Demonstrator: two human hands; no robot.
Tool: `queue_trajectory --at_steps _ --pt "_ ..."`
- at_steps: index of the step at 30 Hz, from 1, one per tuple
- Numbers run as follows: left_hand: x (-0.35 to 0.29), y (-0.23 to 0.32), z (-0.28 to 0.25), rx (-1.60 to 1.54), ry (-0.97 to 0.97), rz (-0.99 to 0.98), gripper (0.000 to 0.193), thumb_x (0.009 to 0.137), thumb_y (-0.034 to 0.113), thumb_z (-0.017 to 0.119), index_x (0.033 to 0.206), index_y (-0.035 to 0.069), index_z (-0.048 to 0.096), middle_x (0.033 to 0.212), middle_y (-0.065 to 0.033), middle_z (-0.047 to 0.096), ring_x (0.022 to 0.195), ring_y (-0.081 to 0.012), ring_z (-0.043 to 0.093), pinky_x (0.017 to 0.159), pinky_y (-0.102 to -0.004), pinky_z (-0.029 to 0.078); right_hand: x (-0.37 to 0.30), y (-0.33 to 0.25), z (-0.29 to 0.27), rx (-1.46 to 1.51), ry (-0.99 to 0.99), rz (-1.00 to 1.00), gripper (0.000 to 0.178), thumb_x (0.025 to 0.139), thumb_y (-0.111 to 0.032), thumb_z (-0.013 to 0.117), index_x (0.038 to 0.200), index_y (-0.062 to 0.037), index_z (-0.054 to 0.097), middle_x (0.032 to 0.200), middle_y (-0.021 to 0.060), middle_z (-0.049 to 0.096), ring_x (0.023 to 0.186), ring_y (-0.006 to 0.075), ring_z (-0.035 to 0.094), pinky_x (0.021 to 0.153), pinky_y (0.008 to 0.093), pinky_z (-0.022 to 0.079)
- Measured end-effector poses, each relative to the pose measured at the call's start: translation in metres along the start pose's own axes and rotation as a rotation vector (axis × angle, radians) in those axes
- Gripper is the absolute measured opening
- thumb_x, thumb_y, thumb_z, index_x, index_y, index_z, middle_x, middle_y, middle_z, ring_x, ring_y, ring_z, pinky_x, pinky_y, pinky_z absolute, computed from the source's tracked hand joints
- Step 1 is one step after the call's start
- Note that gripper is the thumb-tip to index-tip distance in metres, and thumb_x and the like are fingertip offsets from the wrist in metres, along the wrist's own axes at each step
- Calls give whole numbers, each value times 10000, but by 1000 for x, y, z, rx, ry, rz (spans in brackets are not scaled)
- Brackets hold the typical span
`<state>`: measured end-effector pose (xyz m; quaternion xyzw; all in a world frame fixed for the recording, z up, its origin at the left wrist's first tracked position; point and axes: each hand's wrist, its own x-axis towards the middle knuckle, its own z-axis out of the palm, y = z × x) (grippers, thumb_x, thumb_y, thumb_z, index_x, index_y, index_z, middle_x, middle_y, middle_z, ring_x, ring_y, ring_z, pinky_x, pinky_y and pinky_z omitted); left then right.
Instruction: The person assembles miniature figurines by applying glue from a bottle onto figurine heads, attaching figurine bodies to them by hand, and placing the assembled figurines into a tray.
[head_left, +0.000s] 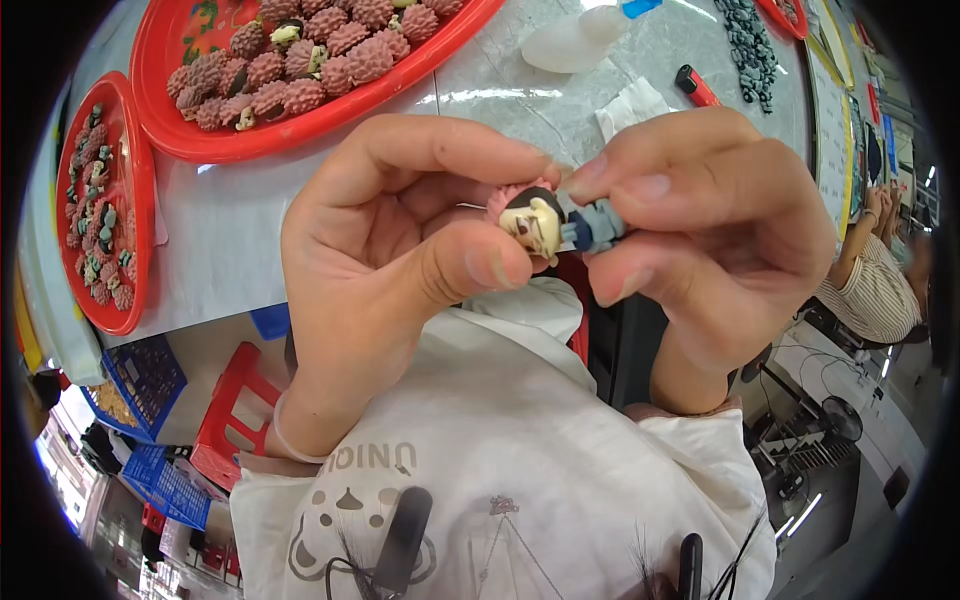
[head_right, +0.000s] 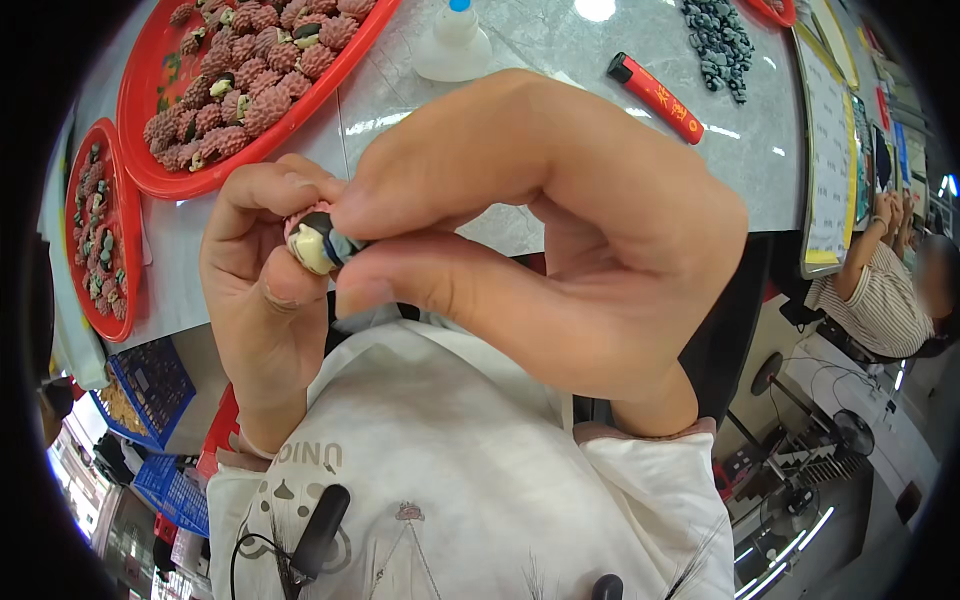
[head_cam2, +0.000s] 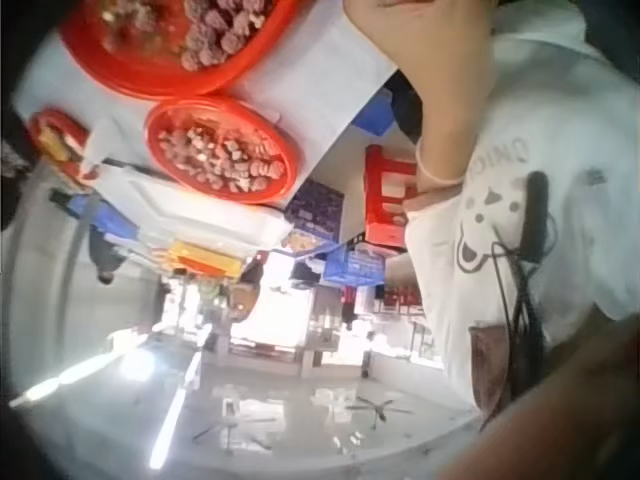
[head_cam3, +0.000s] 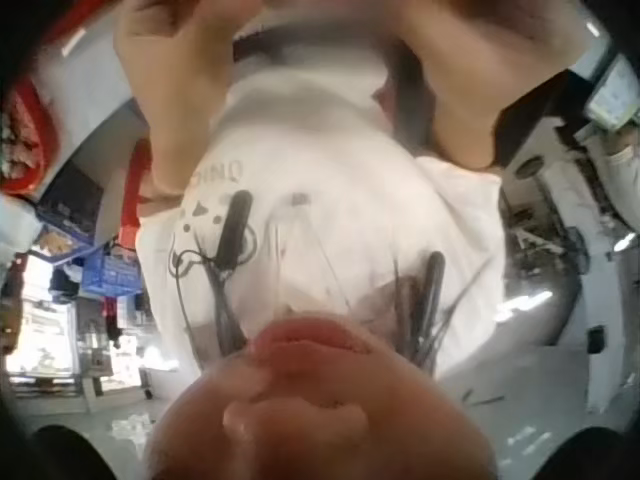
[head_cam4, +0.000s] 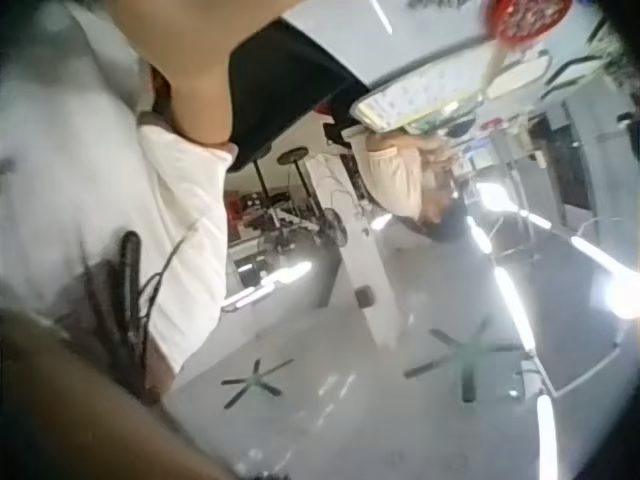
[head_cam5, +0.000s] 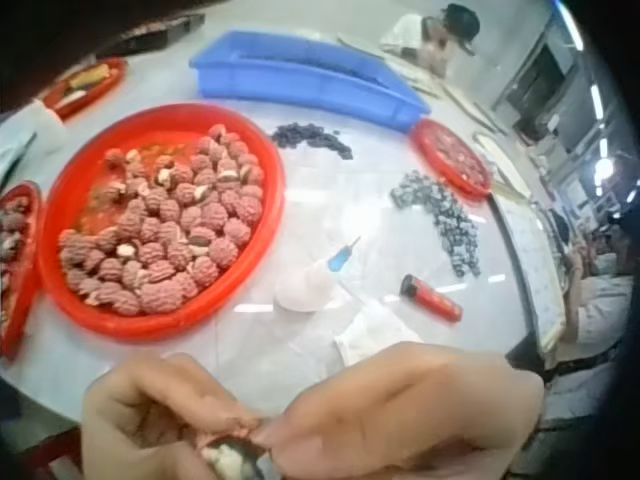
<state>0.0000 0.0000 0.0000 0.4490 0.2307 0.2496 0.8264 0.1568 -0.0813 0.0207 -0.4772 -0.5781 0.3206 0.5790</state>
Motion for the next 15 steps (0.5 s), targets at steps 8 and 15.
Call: queue_trajectory --at_steps 8,15 --pt "-3 0 6 -119 50 -53 482 643 357 709 915 20 498 817 -40 499 724 -90 479 635 -189 390 -1 -1 5 -163 58 -159 288 610 -51 710 819 28 528 791 187 550 664 212 588 582 267 506" --pt "0 -5 -8 111 -34 258 423 659 310 706 873 -12 534 792 -48 505 692 -88 466 629 -194 384 6 -5 16 -417 119 -292 313 550 -17 734 788 27 535 744 172 567 610 194 585 497 228 496"
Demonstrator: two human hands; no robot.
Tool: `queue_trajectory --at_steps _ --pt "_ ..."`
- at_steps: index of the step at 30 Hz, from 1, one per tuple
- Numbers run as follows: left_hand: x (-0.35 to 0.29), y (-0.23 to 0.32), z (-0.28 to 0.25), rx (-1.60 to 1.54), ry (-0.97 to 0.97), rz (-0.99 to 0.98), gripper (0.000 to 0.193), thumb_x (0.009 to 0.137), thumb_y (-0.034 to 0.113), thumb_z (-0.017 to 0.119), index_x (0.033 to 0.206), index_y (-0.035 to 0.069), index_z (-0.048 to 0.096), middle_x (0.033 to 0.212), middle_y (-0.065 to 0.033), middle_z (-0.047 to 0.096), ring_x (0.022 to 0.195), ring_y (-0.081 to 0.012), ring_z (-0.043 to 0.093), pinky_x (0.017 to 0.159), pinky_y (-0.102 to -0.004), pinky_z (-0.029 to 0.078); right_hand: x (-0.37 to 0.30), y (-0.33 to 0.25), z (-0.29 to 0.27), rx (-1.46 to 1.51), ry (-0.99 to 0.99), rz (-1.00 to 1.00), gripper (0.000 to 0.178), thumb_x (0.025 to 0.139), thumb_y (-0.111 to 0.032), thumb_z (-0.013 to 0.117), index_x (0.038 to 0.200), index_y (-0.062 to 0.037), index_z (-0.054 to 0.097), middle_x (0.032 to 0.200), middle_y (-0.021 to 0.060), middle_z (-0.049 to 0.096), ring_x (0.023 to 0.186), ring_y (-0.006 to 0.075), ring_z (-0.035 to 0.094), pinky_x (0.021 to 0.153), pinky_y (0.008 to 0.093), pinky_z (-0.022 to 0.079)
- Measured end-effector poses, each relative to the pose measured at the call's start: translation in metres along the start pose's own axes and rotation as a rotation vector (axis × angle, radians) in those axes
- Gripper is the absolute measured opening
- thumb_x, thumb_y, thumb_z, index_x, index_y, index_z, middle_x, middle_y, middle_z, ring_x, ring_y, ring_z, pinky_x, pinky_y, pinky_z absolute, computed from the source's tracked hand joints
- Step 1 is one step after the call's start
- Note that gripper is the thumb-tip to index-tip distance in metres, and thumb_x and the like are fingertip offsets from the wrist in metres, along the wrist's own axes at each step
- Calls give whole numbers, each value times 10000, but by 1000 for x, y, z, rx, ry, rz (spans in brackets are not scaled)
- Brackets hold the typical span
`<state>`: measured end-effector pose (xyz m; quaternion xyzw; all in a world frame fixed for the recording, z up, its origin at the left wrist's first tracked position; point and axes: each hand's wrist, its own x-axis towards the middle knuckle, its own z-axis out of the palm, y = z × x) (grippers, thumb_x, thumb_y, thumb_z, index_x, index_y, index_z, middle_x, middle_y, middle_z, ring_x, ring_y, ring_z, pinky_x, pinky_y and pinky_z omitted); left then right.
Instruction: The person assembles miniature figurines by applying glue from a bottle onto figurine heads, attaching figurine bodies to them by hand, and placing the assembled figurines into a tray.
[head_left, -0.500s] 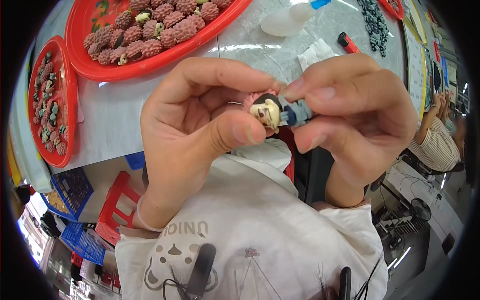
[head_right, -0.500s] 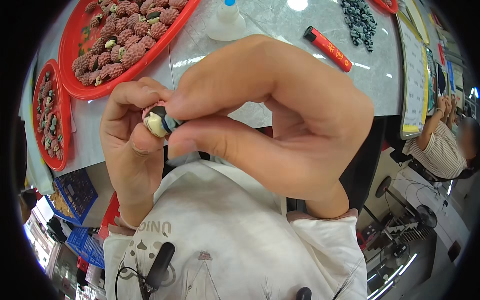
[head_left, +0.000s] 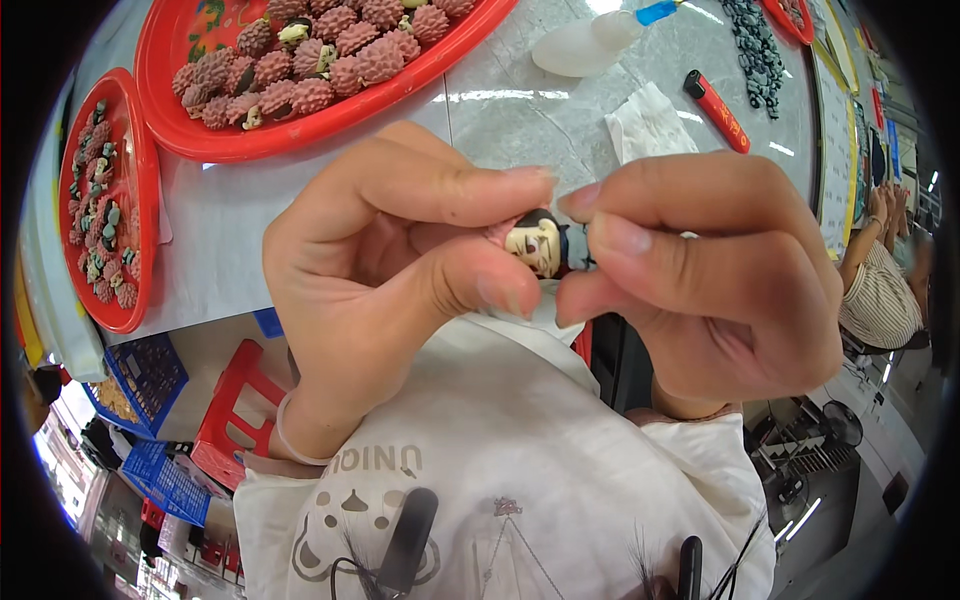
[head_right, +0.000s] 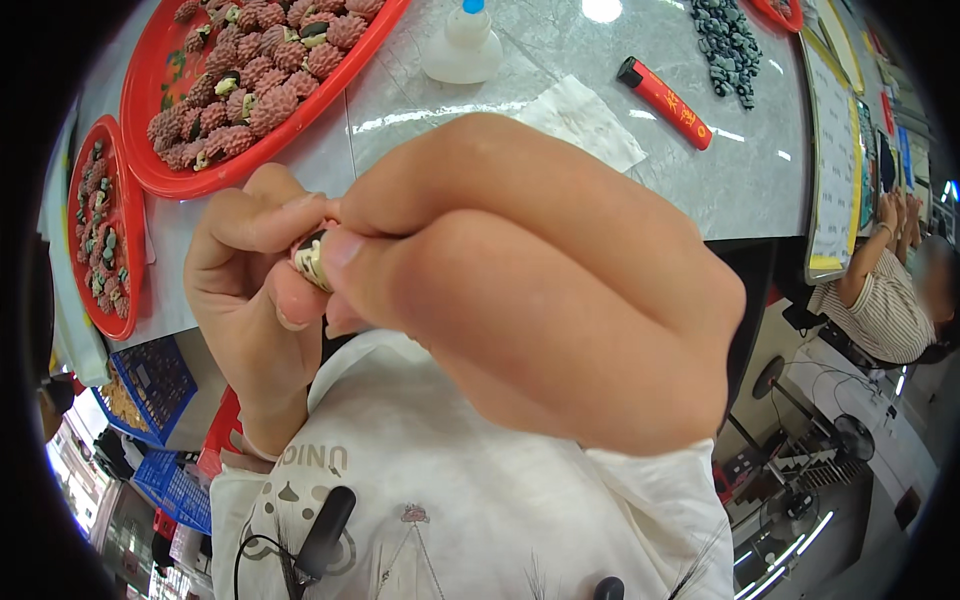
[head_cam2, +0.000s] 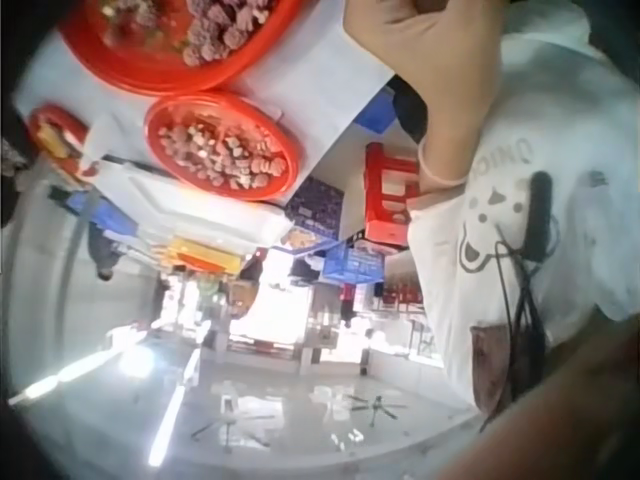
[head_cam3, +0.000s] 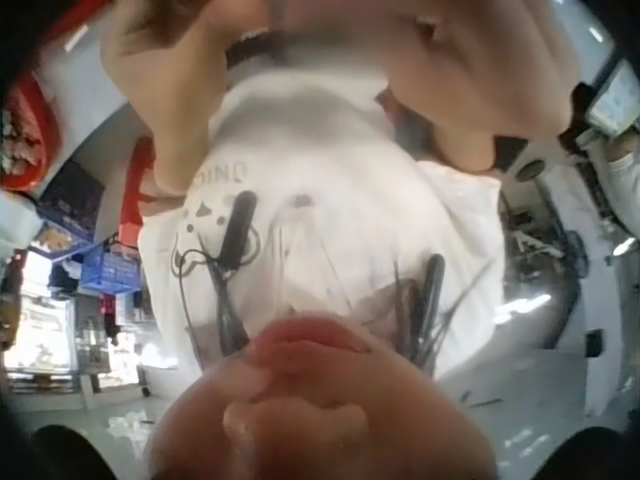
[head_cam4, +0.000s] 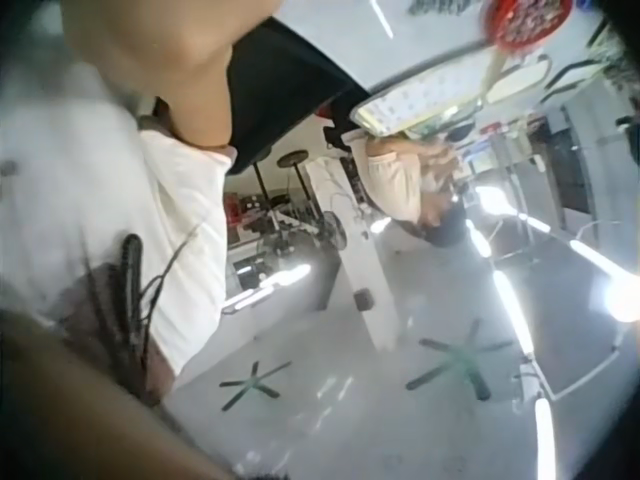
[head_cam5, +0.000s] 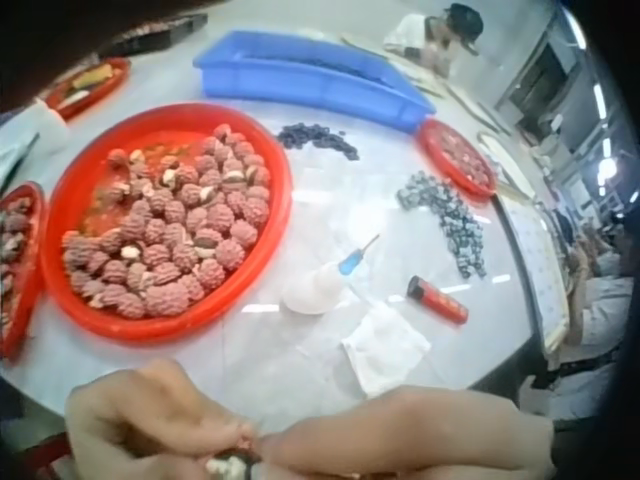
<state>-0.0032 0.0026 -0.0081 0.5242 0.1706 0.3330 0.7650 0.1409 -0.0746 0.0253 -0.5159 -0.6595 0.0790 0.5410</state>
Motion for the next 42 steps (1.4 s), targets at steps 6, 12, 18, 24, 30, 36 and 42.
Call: queue_trajectory --at_steps 6,12,18,24,30,36,42 --pt "2 12 0 126 93 -64 452 671 304 697 922 -31 528 821 -71 523 699 -93 469 638 -209 390 0 10 14 83 -5 1 252 594 -55 719 776 12 558 782 173 547 628 177 561 492 204 468" --pt "11 32 -51 211 61 279 345 789 214 580 1013 -31 487 959 -141 525 845 -149 536 678 -219 434 -3 0 4 -182 -79 -12 448 754 -450 540 896 -30 604 893 150 472 757 190 472 581 232 383" --pt "-1 91 -112 1145 577 -29 281 835 148 483 1080 12 507 1099 -118 516 949 -189 518 803 -257 418 -13 10 -22 -158 150 202 217 775 -161 579 881 27 602 888 130 498 719 161 479 651 235 382" --pt "19 67 -97 1830 219 55 312 850 249 451 1100 70 503 1187 -140 434 1033 -256 453 867 -339 358 -18 15 -41 -286 252 364 163 749 23 537 904 57 578 907 124 511 802 160 478 735 248 366" --pt "39 68 -78 1740 125 244 274 803 128 501 1070 73 523 1100 -97 503 1011 -244 476 856 -326 367 -22 18 -52 -294 255 413 154 747 57 521 893 57 569 901 116 526 821 161 484 738 239 375" --pt "46 65 -75 1511 73 199 147 769 49 533 909 6 542 900 -87 546 785 -226 551 718 -292 428 -8 29 -33 -213 209 425 196 721 25 562 916 37 567 882 94 541 785 142 499 713 223 385" --pt "21 37 -40 343 76 116 221 807 168 559 919 -8 487 897 -129 534 782 -178 543 670 -245 444 4 46 -2 -136 -66 453 264 722 -9 573 981 23 540 887 58 565 813 142 523 753 242 393"
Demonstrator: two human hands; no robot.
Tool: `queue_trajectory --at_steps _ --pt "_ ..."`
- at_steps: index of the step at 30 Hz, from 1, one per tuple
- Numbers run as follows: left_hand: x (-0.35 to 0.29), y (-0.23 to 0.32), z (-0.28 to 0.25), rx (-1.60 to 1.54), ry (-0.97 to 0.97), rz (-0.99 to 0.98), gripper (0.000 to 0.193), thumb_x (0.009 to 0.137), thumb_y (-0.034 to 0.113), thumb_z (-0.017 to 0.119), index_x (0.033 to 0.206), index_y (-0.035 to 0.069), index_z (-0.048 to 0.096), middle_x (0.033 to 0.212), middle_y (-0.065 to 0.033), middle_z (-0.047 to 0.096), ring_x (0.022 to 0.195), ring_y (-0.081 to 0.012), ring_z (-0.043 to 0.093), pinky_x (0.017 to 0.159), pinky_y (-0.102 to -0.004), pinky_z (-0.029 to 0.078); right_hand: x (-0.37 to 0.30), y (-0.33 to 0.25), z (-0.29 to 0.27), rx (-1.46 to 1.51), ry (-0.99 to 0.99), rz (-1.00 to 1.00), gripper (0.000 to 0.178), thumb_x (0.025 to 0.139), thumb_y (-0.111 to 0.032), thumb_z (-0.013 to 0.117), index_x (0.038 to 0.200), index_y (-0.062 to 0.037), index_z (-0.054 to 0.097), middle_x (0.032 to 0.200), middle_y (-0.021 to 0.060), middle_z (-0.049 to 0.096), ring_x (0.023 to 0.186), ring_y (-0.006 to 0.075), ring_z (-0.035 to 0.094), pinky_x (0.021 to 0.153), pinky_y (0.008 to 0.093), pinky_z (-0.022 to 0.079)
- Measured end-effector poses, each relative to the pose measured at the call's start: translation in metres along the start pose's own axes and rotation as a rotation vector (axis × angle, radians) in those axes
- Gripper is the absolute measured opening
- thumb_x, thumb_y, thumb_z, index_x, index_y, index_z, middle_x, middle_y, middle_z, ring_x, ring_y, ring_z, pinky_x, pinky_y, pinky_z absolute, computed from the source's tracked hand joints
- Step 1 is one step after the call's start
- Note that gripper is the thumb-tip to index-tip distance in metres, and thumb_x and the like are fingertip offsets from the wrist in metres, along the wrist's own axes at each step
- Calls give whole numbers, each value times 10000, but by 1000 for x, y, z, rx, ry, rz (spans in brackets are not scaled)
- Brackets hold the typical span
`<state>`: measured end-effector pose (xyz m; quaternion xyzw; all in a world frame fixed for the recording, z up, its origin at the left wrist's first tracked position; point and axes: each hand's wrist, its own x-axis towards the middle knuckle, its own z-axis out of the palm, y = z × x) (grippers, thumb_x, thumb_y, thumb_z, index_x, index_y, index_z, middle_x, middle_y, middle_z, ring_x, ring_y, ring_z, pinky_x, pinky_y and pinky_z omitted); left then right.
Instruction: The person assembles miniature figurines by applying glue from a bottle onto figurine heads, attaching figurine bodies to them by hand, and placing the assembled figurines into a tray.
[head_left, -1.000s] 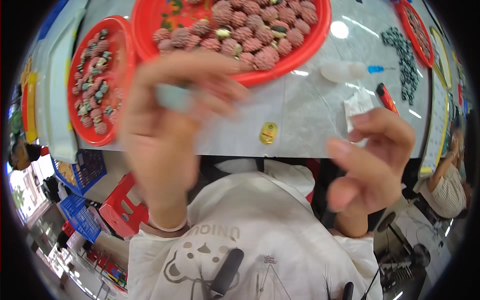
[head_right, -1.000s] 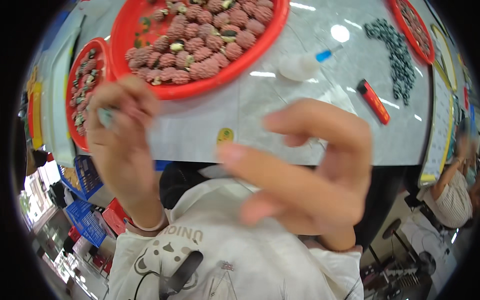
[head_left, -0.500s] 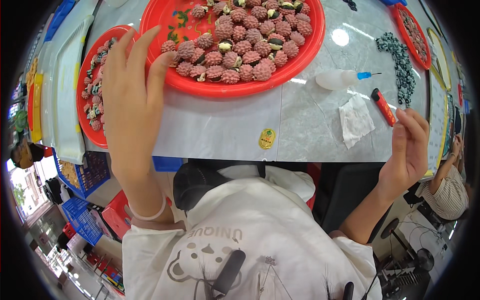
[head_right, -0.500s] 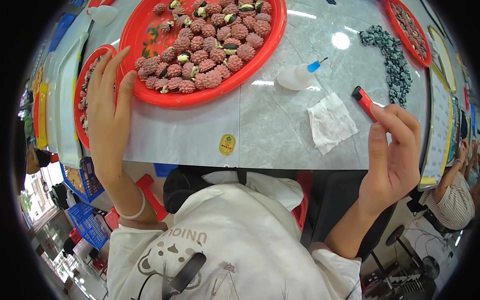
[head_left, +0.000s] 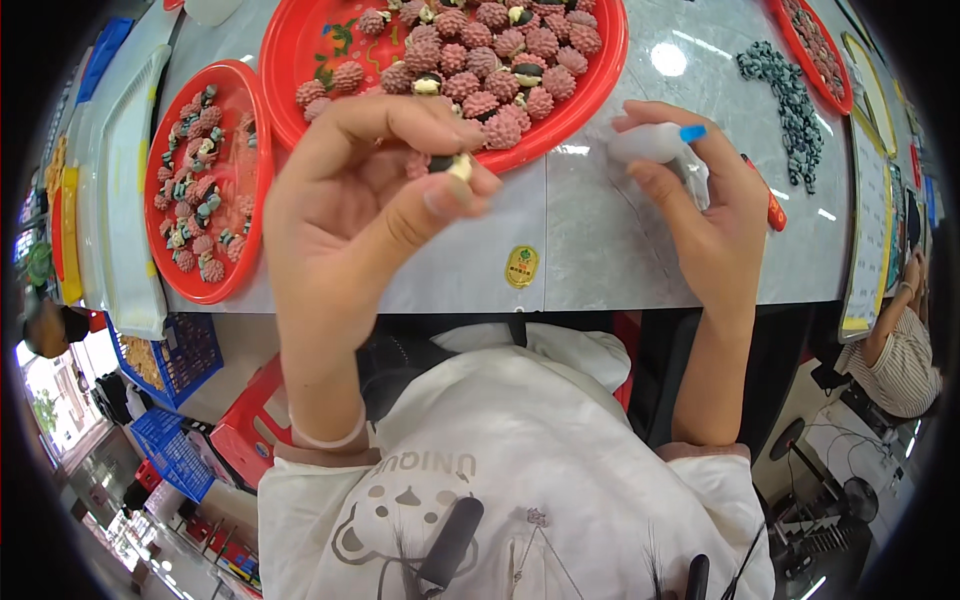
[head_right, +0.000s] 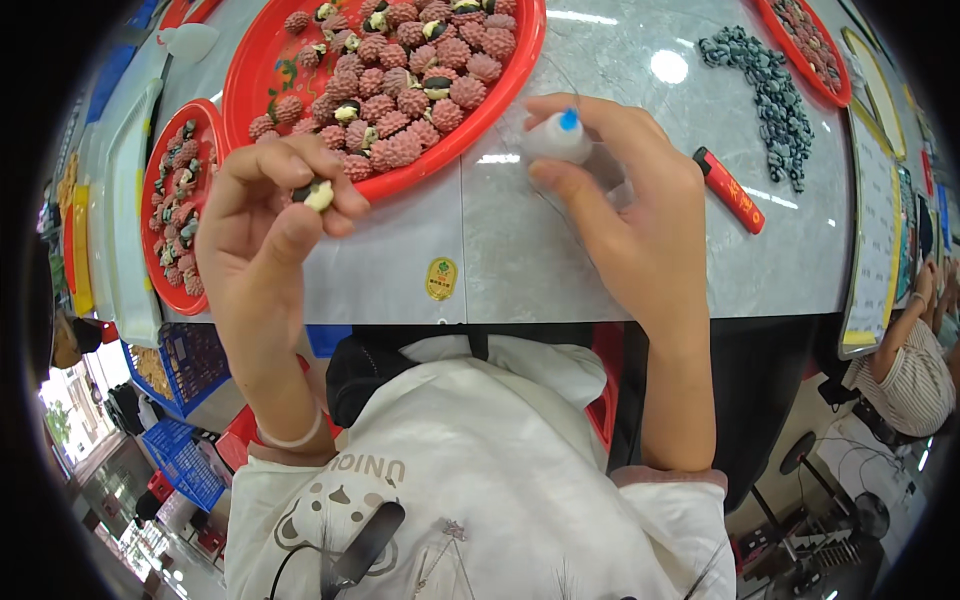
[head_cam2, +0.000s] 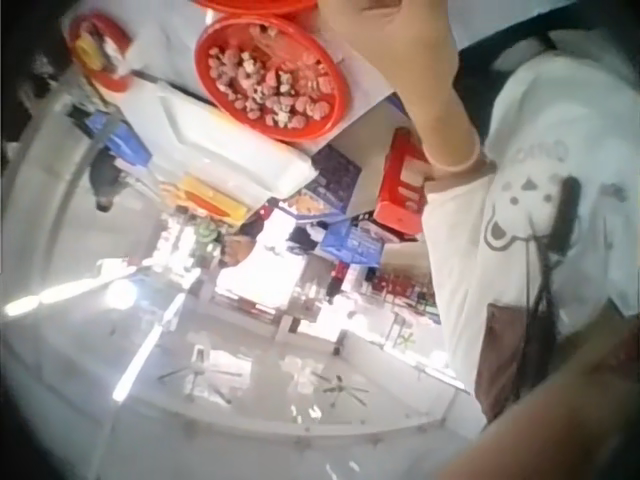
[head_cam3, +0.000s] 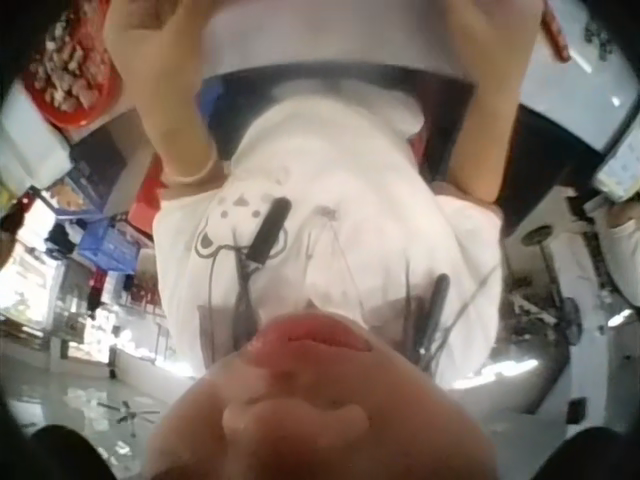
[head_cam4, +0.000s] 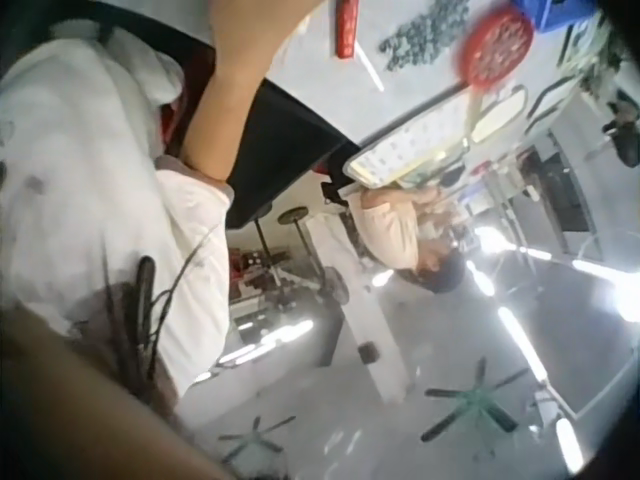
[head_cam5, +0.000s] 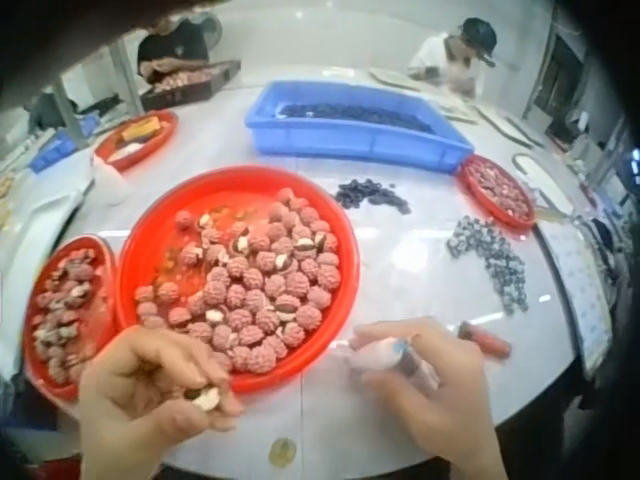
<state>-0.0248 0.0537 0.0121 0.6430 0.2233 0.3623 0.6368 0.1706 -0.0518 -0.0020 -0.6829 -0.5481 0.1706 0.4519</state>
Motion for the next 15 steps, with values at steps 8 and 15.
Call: queue_trajectory --at_steps 8,15 --pt "-20 -14 25 -518 -39 -254 396 760 325 606 970 18 468 951 -135 509 749 -154 540 588 -190 426 -19 -16 -27 499 -53 180 462 778 -280 585 1056 68 461 836 128 565 662 126 514 557 209 396" --pt "-22 -17 40 -481 -104 -289 387 766 288 607 988 4 466 963 -140 504 730 -151 563 593 -183 446 -25 -23 -47 232 -25 -78 518 746 -388 597 1031 24 465 935 178 508 822 187 497 668 221 405"
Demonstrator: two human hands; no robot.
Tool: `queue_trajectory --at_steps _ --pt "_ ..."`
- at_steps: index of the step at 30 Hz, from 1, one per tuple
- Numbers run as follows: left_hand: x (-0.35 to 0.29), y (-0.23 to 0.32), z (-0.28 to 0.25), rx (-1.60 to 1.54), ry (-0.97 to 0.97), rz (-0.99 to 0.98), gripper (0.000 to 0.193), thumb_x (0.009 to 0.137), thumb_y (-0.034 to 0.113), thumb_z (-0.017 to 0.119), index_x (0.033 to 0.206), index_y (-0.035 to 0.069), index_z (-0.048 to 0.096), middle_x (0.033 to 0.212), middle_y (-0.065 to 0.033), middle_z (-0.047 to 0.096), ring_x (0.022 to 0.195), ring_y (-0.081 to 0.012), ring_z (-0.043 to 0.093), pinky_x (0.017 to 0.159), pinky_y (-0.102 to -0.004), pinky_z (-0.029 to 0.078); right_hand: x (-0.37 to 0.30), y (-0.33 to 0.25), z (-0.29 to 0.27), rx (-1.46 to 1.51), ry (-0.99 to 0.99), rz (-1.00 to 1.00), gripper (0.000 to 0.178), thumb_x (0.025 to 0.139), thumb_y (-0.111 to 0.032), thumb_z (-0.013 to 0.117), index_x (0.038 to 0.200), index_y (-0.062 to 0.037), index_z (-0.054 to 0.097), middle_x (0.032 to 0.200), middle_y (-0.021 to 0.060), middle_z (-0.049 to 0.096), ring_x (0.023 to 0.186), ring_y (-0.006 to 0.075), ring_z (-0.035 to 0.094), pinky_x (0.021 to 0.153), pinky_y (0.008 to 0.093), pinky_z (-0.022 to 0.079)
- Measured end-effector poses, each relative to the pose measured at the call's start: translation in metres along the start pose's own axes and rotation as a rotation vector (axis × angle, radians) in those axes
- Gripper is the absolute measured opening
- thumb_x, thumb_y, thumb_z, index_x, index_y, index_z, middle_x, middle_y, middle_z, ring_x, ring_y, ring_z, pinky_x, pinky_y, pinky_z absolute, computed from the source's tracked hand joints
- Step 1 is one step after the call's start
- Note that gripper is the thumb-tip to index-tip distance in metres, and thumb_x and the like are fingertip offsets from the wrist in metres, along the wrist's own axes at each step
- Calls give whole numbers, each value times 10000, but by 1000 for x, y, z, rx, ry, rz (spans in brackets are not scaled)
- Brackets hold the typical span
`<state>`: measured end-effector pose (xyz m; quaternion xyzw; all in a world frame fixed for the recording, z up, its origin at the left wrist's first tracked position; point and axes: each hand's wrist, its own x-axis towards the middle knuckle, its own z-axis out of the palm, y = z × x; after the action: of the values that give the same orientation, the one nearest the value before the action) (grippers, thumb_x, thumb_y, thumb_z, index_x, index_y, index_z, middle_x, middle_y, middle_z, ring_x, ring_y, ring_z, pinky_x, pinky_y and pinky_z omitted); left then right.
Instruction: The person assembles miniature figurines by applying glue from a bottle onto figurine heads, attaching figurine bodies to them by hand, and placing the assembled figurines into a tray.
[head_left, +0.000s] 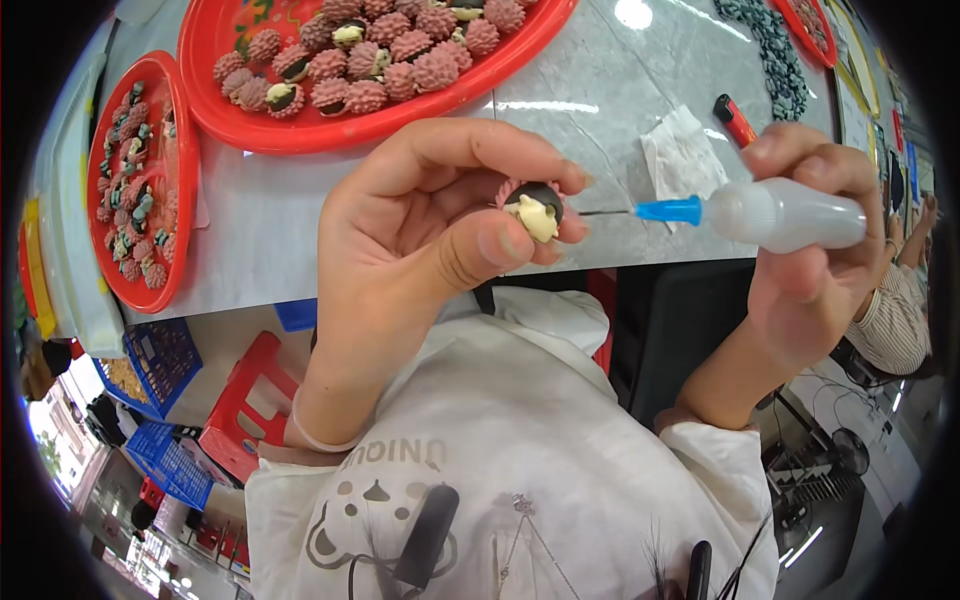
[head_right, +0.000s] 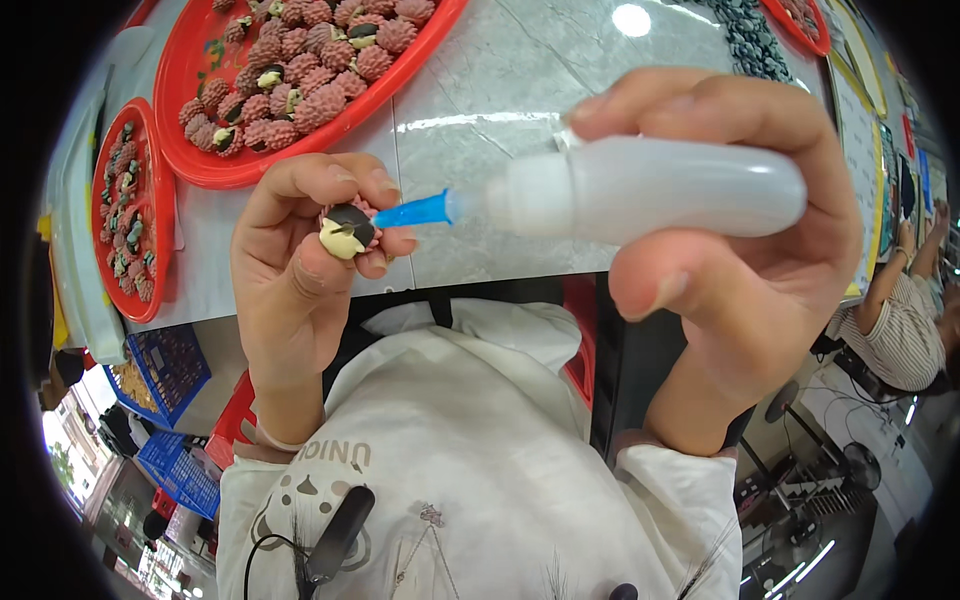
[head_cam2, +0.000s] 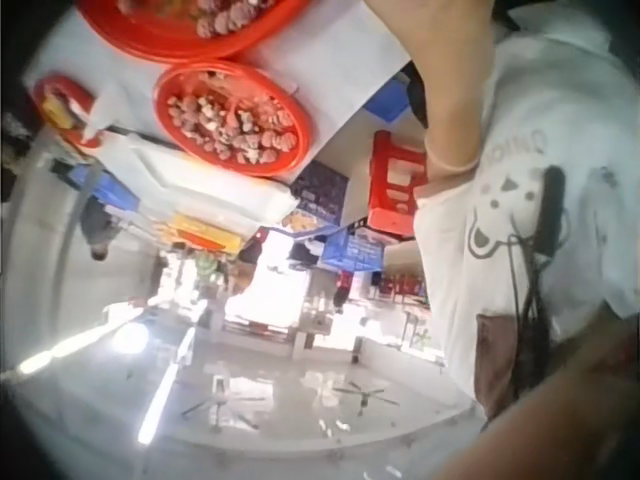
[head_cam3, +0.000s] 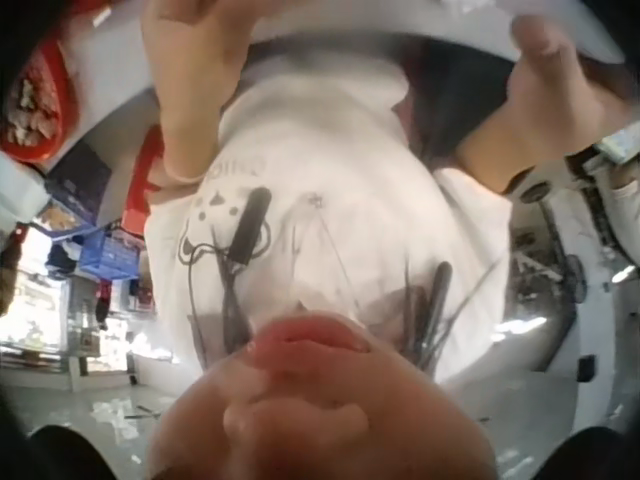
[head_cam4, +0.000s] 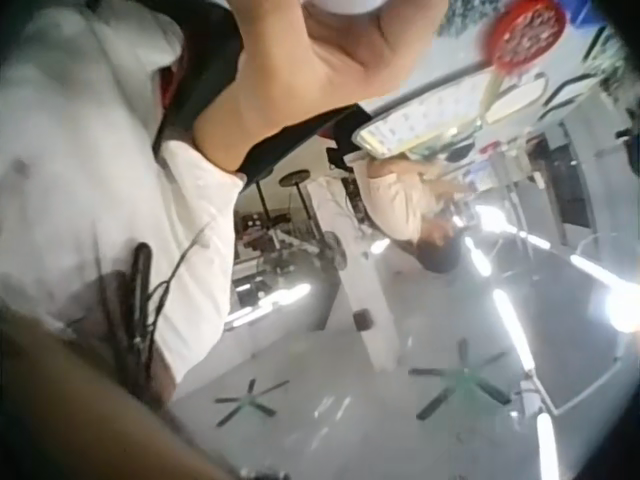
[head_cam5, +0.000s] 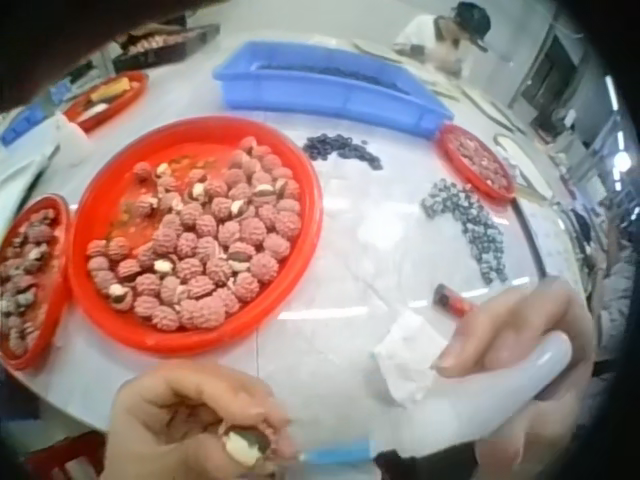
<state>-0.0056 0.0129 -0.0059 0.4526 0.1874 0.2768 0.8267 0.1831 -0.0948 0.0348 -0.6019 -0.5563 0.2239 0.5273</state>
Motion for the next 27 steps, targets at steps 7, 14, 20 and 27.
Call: queue_trajectory --at_steps 7,14,20,27 --pt "-2 -1 3 45 12 -9 405 764 288 608 995 -12 465 951 -146 507 729 -147 580 602 -182 465 1 -11 7 -30 118 32 477 774 -345 545 1010 62 466 877 186 511 789 222 513 708 291 427" --pt "-3 -3 2 71 25 -8 404 756 289 615 977 -19 476 940 -148 517 729 -142 554 618 -194 460 -7 -37 -1 -432 -28 -137 434 736 -297 535 941 84 499 761 206 537 675 225 494 575 316 427" --pt "-3 -5 2 55 18 -26 400 753 284 620 971 -20 477 934 -144 523 789 -158 535 603 -198 451 -13 -37 -1 -502 7 -182 443 724 -324 543 933 65 504 739 212 552 623 211 475 520 303 398" --pt "-4 -7 6 11 33 -21 398 732 277 641 954 -14 486 925 -147 526 758 -167 546 599 -208 453 -22 -29 8 -437 111 -189 458 729 -361 558 955 33 500 739 203 564 584 190 459 491 276 371"
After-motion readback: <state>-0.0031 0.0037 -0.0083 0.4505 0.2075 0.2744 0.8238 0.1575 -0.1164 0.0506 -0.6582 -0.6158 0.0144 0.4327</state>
